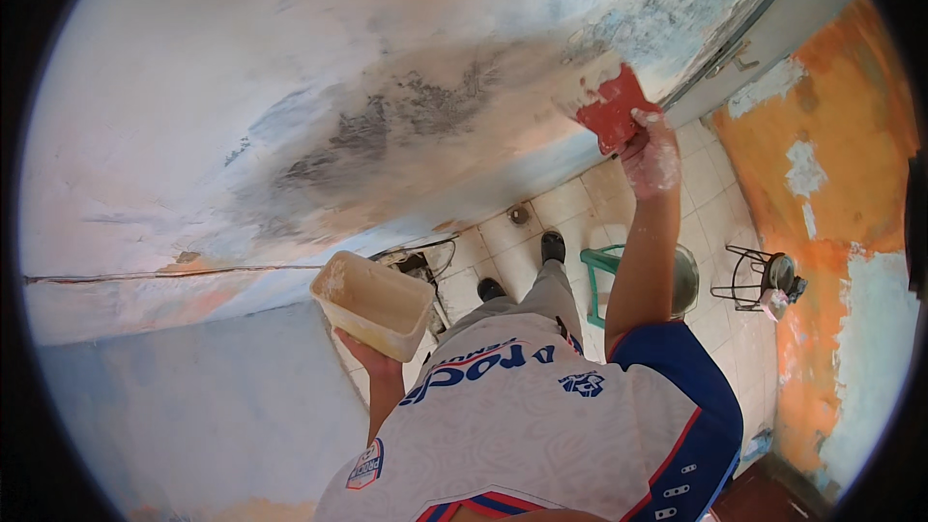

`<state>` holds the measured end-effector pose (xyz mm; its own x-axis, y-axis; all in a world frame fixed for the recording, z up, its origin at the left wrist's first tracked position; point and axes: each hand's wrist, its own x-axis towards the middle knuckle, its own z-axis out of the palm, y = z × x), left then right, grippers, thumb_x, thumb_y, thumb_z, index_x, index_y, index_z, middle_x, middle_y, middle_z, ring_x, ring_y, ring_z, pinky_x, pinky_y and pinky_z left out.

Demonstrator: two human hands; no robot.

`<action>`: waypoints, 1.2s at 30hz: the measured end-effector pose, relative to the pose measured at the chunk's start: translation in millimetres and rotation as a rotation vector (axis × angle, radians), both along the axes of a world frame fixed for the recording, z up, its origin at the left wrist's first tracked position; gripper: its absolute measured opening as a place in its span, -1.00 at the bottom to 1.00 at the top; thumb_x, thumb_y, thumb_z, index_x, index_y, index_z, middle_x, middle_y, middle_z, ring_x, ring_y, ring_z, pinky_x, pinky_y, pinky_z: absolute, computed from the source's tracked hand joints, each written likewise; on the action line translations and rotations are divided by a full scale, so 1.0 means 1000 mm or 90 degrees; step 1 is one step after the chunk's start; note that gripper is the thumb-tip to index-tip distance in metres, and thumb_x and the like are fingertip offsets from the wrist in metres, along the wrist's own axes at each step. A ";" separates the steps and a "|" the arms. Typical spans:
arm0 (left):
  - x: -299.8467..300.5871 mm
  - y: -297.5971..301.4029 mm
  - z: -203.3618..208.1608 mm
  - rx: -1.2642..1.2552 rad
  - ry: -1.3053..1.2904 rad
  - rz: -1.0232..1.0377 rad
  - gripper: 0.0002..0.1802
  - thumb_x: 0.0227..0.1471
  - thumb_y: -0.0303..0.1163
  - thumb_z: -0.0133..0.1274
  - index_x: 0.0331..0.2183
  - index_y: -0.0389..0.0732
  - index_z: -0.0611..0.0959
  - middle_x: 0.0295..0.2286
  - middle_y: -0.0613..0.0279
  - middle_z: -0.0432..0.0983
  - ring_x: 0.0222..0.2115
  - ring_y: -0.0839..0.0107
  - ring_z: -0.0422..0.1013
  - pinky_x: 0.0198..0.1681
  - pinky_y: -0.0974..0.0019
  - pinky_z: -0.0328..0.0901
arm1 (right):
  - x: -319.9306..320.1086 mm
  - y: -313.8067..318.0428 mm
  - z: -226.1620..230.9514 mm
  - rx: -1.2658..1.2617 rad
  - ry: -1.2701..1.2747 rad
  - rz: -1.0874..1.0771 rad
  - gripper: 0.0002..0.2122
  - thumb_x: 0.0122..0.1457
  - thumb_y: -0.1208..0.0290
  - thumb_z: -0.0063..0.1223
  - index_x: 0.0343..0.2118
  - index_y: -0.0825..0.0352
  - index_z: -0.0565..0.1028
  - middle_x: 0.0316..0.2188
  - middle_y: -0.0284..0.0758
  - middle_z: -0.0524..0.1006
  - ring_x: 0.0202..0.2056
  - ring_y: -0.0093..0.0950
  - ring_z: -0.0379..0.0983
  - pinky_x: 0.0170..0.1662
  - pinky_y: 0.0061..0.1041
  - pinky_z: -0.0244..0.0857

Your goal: The person applies plaster or joint compound to a wall and ceiling area using a red spreader, dipping it into a plastic container for more material.

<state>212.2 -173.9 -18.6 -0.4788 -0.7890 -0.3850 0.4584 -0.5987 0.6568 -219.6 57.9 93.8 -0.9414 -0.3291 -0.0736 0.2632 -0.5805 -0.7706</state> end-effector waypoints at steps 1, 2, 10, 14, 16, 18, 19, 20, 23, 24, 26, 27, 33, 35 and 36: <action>0.001 0.001 -0.006 -0.001 0.014 -0.007 -0.22 0.26 0.28 -0.46 0.29 -0.02 0.18 0.24 0.23 0.16 0.22 0.17 0.16 0.27 0.10 0.14 | -0.006 0.004 -0.033 0.026 -0.022 -0.009 -0.79 0.20 0.49 -0.05 -0.14 0.46 0.41 -0.31 -0.18 0.59 -0.37 -0.37 0.60 -0.27 -0.33 0.59; 0.002 0.000 -0.013 -0.003 0.027 -0.012 -0.22 0.26 0.28 -0.46 0.29 -0.03 0.18 0.24 0.23 0.17 0.21 0.17 0.17 0.26 0.10 0.15 | -0.011 0.002 -0.072 0.051 -0.045 -0.015 -0.78 0.19 0.48 -0.04 -0.13 0.45 0.41 -0.34 -0.20 0.59 -0.40 -0.38 0.59 -0.29 -0.34 0.59; -0.022 0.002 -0.015 0.029 0.010 -0.075 -0.21 0.25 0.28 -0.41 0.28 -0.05 0.19 0.23 0.22 0.17 0.20 0.17 0.18 0.25 0.09 0.15 | -0.026 -0.036 -0.369 0.182 -0.127 -0.150 -0.80 0.20 0.52 0.08 -0.24 0.23 0.26 -0.51 -0.35 0.48 -0.52 -0.47 0.51 -0.45 -0.39 0.54; -0.003 0.005 -0.018 0.020 0.017 -0.049 -0.21 0.25 0.28 -0.41 0.29 -0.04 0.18 0.24 0.22 0.16 0.21 0.17 0.17 0.26 0.09 0.15 | -0.036 -0.103 -0.273 0.230 -0.071 -0.227 -0.82 0.22 0.57 -0.03 -0.26 0.36 0.18 -0.54 -0.24 0.44 -0.57 -0.36 0.50 -0.45 -0.33 0.55; 0.004 0.006 -0.020 0.017 0.019 -0.019 -0.21 0.25 0.29 -0.42 0.29 -0.04 0.17 0.24 0.22 0.16 0.21 0.16 0.16 0.26 0.08 0.15 | -0.020 -0.115 -0.179 0.168 -0.026 -0.172 -0.83 0.21 0.59 -0.04 -0.28 0.40 0.19 -0.48 -0.15 0.47 -0.56 -0.33 0.50 -0.41 -0.28 0.56; 0.006 0.010 -0.018 0.023 0.004 -0.006 -0.21 0.25 0.29 -0.43 0.29 -0.03 0.16 0.24 0.23 0.15 0.22 0.15 0.15 0.26 0.08 0.14 | -0.002 -0.097 -0.077 0.095 0.010 -0.141 -0.84 0.18 0.61 -0.04 -0.28 0.43 0.21 -0.42 -0.08 0.50 -0.53 -0.31 0.51 -0.38 -0.26 0.56; 0.007 0.012 -0.016 0.017 0.003 -0.013 -0.20 0.25 0.30 -0.43 0.29 -0.03 0.16 0.24 0.22 0.14 0.22 0.15 0.15 0.26 0.08 0.14 | 0.008 -0.087 -0.039 0.048 0.016 -0.134 -0.84 0.16 0.62 -0.03 -0.27 0.45 0.23 -0.39 -0.07 0.52 -0.51 -0.30 0.52 -0.37 -0.27 0.55; 0.006 0.013 -0.013 0.010 0.002 -0.021 -0.20 0.25 0.30 -0.44 0.29 -0.03 0.16 0.25 0.22 0.14 0.22 0.15 0.14 0.27 0.08 0.14 | 0.018 -0.071 -0.010 0.030 0.030 -0.123 -0.83 0.16 0.62 -0.01 -0.26 0.46 0.25 -0.39 -0.08 0.53 -0.49 -0.30 0.53 -0.37 -0.27 0.54; 0.014 0.013 -0.018 0.010 -0.009 -0.001 -0.19 0.24 0.31 -0.45 0.30 -0.02 0.15 0.25 0.22 0.13 0.23 0.14 0.14 0.27 0.08 0.14 | 0.034 -0.038 0.022 -0.010 0.050 -0.113 -0.82 0.13 0.59 0.02 -0.23 0.47 0.30 -0.37 -0.14 0.52 -0.44 -0.32 0.54 -0.37 -0.30 0.54; 0.016 0.012 -0.019 0.015 -0.014 0.003 -0.18 0.24 0.32 -0.45 0.30 -0.02 0.15 0.25 0.22 0.12 0.23 0.14 0.13 0.27 0.07 0.14 | 0.037 -0.033 0.011 -0.005 0.042 -0.147 -0.82 0.13 0.58 0.03 -0.23 0.46 0.32 -0.36 -0.16 0.50 -0.43 -0.35 0.54 -0.36 -0.30 0.56; 0.016 0.010 -0.015 0.017 -0.006 0.022 -0.18 0.23 0.32 -0.44 0.30 -0.02 0.15 0.26 0.22 0.12 0.23 0.14 0.13 0.27 0.07 0.14 | 0.040 -0.042 -0.037 0.013 -0.003 -0.222 -0.81 0.13 0.56 0.04 -0.22 0.46 0.33 -0.35 -0.20 0.48 -0.38 -0.39 0.53 -0.34 -0.31 0.57; 0.019 0.012 -0.016 0.021 -0.001 0.036 -0.18 0.23 0.32 -0.44 0.30 -0.02 0.15 0.26 0.22 0.12 0.23 0.13 0.13 0.27 0.08 0.14 | 0.041 -0.051 -0.083 0.030 -0.036 -0.262 -0.80 0.13 0.55 0.04 -0.21 0.46 0.33 -0.34 -0.21 0.48 -0.35 -0.40 0.53 -0.33 -0.32 0.57; 0.019 0.020 0.002 0.105 -0.021 -0.014 -0.19 0.24 0.31 -0.43 0.30 -0.03 0.15 0.25 0.20 0.12 0.23 0.14 0.13 0.28 0.08 0.13 | 0.037 -0.076 -0.312 0.239 -0.233 -0.098 -0.88 0.18 0.54 0.03 -0.29 0.44 0.37 -0.42 -0.16 0.51 -0.53 -0.31 0.53 -0.46 -0.28 0.58; 0.038 0.012 -0.023 0.061 -0.001 -0.015 -0.19 0.24 0.31 -0.44 0.29 -0.04 0.15 0.25 0.20 0.12 0.23 0.14 0.13 0.27 0.08 0.13 | 0.017 -0.091 -0.294 0.185 -0.198 -0.024 -0.89 0.19 0.53 0.04 -0.34 0.46 0.39 -0.43 -0.14 0.52 -0.52 -0.29 0.54 -0.45 -0.29 0.59; 0.047 0.010 -0.036 0.041 0.012 -0.003 -0.18 0.24 0.31 -0.44 0.29 -0.05 0.15 0.25 0.20 0.12 0.22 0.15 0.14 0.27 0.08 0.13 | 0.012 -0.112 -0.256 0.105 -0.165 -0.017 -0.89 0.19 0.54 0.03 -0.34 0.49 0.39 -0.43 -0.13 0.53 -0.48 -0.28 0.56 -0.46 -0.32 0.58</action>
<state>259.0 -164.3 -54.8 -0.4902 -0.7605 -0.4258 0.4668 -0.6416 0.6086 -207.7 -53.9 -162.5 -0.8925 -0.2685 -0.3624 0.4494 -0.4626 -0.7642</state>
